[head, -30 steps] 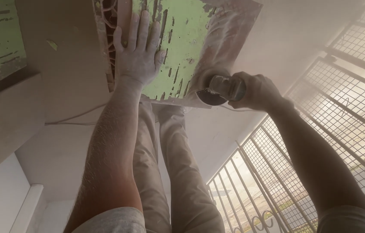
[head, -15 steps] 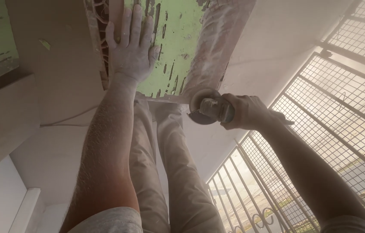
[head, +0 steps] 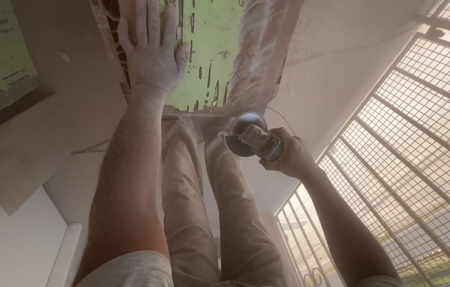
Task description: Grinding the back surface of a ceramic tile using an angle grinder to remove material
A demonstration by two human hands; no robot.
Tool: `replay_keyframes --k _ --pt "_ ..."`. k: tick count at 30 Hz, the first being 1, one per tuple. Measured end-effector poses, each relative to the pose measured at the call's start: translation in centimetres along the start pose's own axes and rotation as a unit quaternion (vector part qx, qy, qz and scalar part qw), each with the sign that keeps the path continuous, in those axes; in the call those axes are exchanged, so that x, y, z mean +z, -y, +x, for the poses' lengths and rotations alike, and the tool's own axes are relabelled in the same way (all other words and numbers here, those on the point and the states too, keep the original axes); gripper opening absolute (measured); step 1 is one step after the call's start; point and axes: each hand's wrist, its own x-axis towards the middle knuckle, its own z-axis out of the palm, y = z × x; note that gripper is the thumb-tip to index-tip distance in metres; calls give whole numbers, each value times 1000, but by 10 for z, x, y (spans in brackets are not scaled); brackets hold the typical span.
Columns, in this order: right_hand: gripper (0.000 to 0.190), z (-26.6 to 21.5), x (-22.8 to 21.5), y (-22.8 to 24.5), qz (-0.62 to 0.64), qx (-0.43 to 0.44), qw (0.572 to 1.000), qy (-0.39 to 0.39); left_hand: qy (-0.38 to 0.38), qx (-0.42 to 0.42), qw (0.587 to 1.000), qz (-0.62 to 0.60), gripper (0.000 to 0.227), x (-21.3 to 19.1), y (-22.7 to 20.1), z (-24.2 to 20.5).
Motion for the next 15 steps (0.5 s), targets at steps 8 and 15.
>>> replay_keyframes --k 8,15 --pt "70 -37 35 2 226 98 968 -47 -135 23 988 68 79 22 0 -5" --pt "72 -61 68 -23 295 97 947 -80 -194 -70 977 61 74 83 3 -25"
